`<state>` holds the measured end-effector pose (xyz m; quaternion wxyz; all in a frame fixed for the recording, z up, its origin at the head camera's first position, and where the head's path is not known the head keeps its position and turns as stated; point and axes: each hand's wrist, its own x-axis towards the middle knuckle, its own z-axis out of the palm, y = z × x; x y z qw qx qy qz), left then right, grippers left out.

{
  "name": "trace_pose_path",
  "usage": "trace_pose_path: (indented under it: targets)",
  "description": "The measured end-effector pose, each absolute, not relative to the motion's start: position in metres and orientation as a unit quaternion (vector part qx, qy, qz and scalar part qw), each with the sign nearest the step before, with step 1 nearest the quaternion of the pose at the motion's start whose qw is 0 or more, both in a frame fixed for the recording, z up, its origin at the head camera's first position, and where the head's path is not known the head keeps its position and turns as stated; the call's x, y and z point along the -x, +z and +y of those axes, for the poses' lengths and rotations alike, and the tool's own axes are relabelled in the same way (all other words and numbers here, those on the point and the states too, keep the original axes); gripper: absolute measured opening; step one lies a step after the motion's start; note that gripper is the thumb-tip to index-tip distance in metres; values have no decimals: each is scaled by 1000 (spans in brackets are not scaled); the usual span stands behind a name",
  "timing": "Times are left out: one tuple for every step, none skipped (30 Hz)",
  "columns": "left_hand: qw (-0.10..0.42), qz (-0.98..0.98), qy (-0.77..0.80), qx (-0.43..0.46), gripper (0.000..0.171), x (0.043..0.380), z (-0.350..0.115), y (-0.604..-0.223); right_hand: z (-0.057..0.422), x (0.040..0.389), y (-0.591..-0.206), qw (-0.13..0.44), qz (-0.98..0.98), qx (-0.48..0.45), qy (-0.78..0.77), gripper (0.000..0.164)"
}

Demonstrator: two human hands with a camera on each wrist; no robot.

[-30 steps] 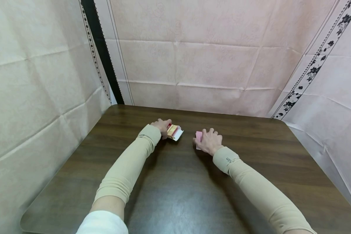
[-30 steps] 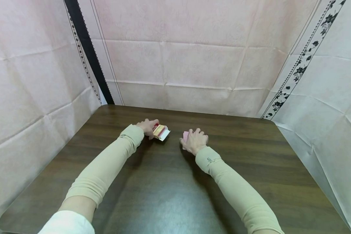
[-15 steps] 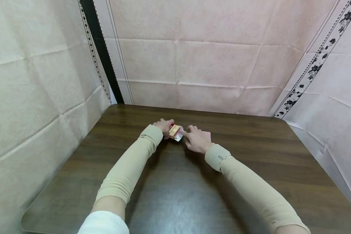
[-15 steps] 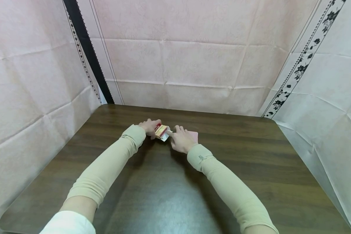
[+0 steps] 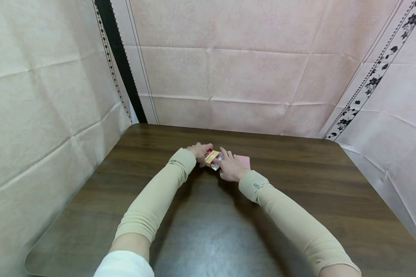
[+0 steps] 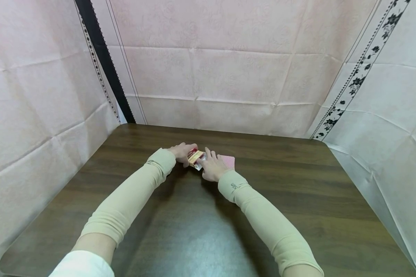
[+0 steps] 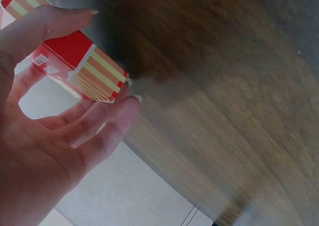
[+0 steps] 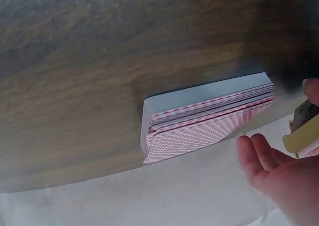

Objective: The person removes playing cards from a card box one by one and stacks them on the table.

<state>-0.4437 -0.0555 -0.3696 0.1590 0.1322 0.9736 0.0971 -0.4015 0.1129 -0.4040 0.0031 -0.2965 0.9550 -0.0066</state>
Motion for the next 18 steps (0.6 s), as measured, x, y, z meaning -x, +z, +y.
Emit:
trace_pose_path:
  targets:
    - [160, 973, 97, -136, 74, 443, -55, -369, 113, 401, -404, 3, 955, 296, -6, 48]
    - [161, 972, 98, -138, 75, 443, -54, -369, 113, 401, -404, 2, 955, 297, -7, 47]
    - [161, 972, 98, -139, 76, 442, -54, -368, 113, 401, -404, 0, 955, 297, -5, 47]
    - [160, 972, 98, -138, 76, 442, -53, -368, 114, 400, -403, -4, 954, 299, -5, 46]
    - [160, 973, 98, -138, 77, 442, -53, -368, 114, 400, -403, -8, 954, 301, -6, 46]
    - [159, 973, 97, -137, 77, 442, -54, -368, 114, 400, -403, -12, 953, 303, -9, 45]
    - [157, 973, 96, -136, 77, 442, -54, -368, 115, 400, -402, -15, 952, 305, -12, 45]
    - [156, 974, 96, -133, 76, 442, -55, -368, 115, 400, -402, -17, 952, 305, -16, 45]
    - [154, 974, 96, -131, 76, 442, -56, -368, 115, 399, -401, -19, 952, 306, -19, 46]
    - [152, 975, 95, -131, 75, 443, -57, -368, 116, 399, -401, -22, 951, 306, -24, 46]
    - [151, 975, 96, -129, 74, 443, -58, -368, 116, 399, -401, -24, 951, 306, -29, 47]
    - [149, 976, 96, -126, 73, 442, -60, -368, 116, 399, -401, -26, 951, 306, -34, 48]
    - [148, 977, 96, -123, 72, 442, -61, -367, 116, 399, -401, -28, 951, 306, -36, 49]
    - [147, 977, 97, -119, 71, 442, -62, -367, 117, 399, -401, -30, 951, 305, -40, 49]
    - [147, 978, 97, -116, 70, 441, -63, -367, 117, 399, -401, -34, 951, 306, -44, 49]
    - [147, 978, 96, -112, 69, 440, -64, -367, 117, 399, -402, -38, 950, 306, -48, 49]
    - [148, 978, 97, -107, 68, 440, -64, -367, 117, 399, -402, -41, 949, 307, -52, 48]
    - [149, 979, 97, -104, 68, 440, -65, -367, 117, 399, -402, -45, 949, 307, -57, 49]
